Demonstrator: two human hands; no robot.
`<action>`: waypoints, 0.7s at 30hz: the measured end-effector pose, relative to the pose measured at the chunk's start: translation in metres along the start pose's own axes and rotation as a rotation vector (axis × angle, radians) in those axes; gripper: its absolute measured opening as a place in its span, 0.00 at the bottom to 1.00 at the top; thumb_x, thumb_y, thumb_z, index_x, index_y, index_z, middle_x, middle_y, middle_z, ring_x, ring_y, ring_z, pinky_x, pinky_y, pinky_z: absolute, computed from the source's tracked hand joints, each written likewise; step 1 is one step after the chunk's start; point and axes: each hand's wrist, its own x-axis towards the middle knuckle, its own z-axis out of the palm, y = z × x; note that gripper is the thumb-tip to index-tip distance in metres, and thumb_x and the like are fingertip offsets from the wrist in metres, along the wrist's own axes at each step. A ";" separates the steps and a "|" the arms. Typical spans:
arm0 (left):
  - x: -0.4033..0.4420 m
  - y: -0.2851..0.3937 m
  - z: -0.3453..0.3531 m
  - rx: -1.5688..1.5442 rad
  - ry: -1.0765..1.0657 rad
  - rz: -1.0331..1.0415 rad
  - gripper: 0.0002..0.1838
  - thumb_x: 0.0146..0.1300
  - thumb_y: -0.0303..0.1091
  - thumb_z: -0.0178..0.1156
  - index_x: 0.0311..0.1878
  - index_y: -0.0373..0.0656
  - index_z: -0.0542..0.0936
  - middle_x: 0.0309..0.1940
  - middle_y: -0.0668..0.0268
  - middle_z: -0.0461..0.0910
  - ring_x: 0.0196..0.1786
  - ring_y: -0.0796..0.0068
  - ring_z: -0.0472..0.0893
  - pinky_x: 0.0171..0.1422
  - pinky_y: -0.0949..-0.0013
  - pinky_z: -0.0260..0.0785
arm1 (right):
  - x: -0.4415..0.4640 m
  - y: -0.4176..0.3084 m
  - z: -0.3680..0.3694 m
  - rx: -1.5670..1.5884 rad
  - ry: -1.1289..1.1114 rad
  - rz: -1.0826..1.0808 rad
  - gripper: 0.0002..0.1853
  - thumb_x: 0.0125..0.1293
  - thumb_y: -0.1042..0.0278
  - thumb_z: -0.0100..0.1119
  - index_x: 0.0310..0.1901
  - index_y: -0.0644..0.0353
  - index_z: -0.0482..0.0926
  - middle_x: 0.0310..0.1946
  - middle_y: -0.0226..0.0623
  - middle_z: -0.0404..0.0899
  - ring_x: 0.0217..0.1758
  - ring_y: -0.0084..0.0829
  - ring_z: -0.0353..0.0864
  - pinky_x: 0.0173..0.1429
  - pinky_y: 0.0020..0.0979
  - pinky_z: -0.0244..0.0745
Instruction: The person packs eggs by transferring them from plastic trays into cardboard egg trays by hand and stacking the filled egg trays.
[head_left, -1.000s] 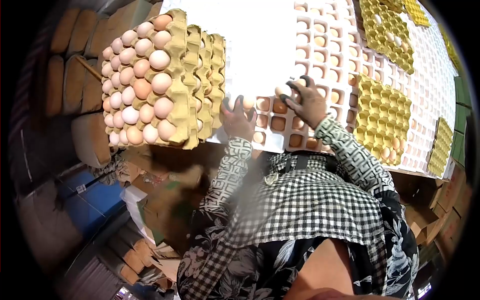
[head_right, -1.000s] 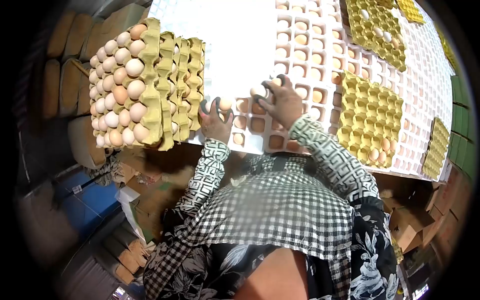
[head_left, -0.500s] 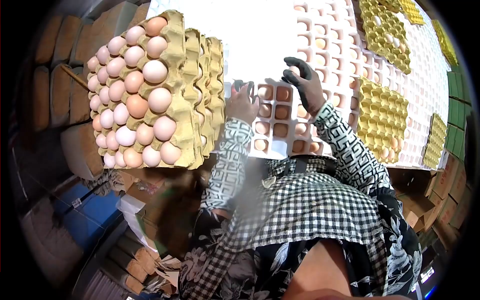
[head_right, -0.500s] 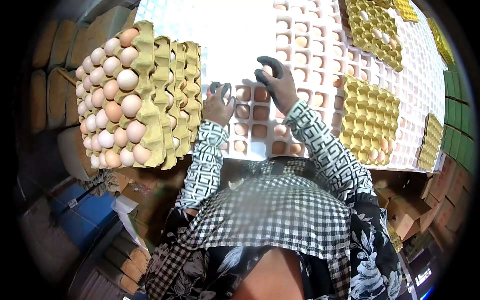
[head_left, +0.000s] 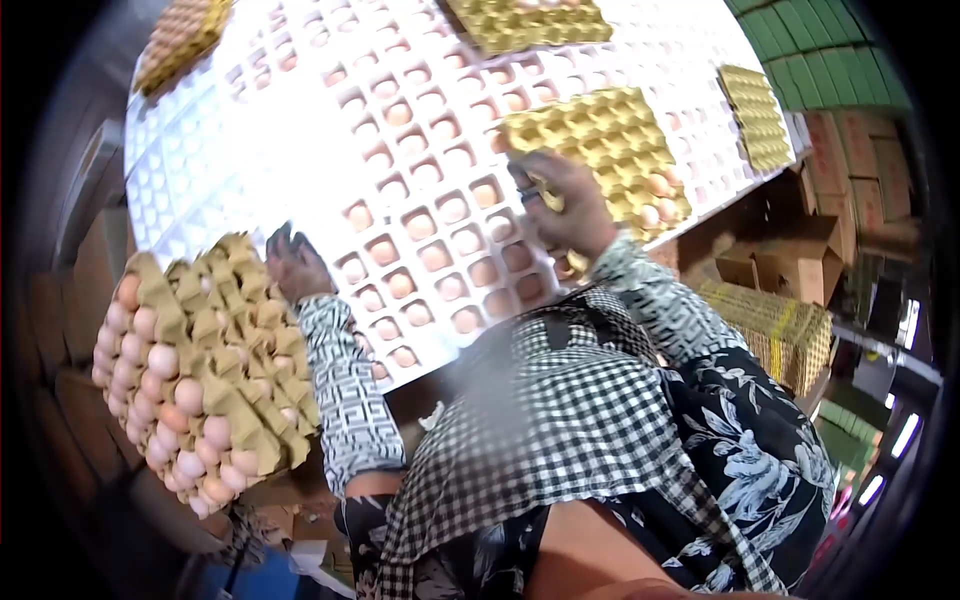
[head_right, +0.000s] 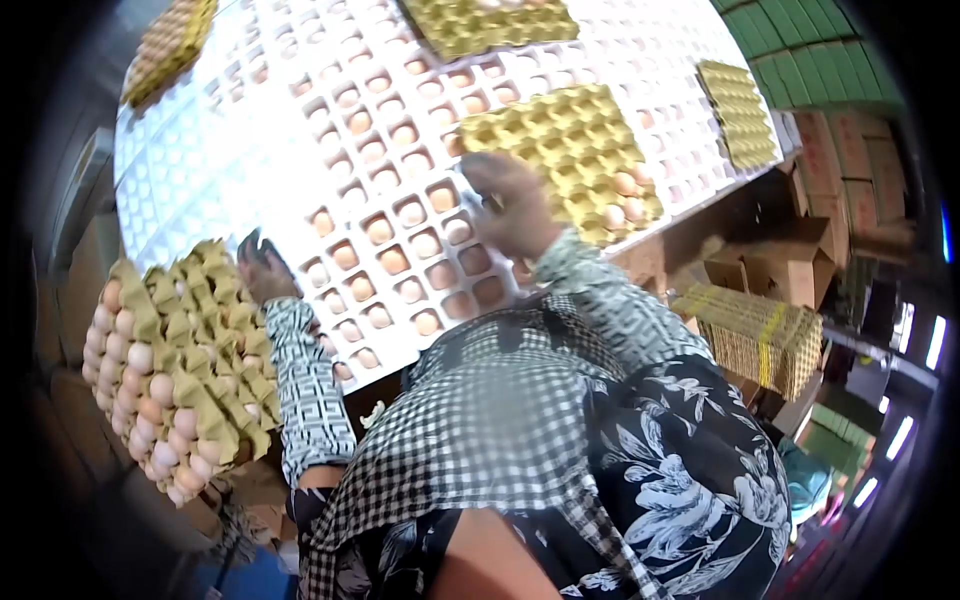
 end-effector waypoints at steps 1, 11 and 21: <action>-0.005 0.019 -0.007 -0.001 -0.010 -0.016 0.16 0.59 0.26 0.63 0.52 0.40 0.80 0.49 0.54 0.79 0.47 0.53 0.80 0.55 0.56 0.74 | -0.011 0.017 -0.043 -0.160 0.081 0.167 0.19 0.58 0.71 0.64 0.53 0.57 0.81 0.51 0.42 0.82 0.56 0.41 0.80 0.62 0.39 0.75; -0.097 0.412 0.118 -0.243 -0.803 0.669 0.34 0.50 0.54 0.71 0.59 0.48 0.78 0.53 0.57 0.79 0.59 0.50 0.75 0.71 0.43 0.58 | -0.032 0.280 -0.222 -0.563 -0.446 0.314 0.31 0.52 0.71 0.66 0.62 0.47 0.76 0.46 0.43 0.78 0.51 0.45 0.79 0.59 0.40 0.75; -0.100 0.472 0.132 -1.265 -0.784 -0.688 0.18 0.59 0.32 0.61 0.51 0.36 0.76 0.42 0.57 0.80 0.44 0.61 0.82 0.55 0.63 0.77 | -0.075 0.253 -0.274 0.146 -0.346 0.208 0.24 0.60 0.69 0.64 0.60 0.52 0.74 0.49 0.36 0.77 0.48 0.31 0.81 0.47 0.29 0.81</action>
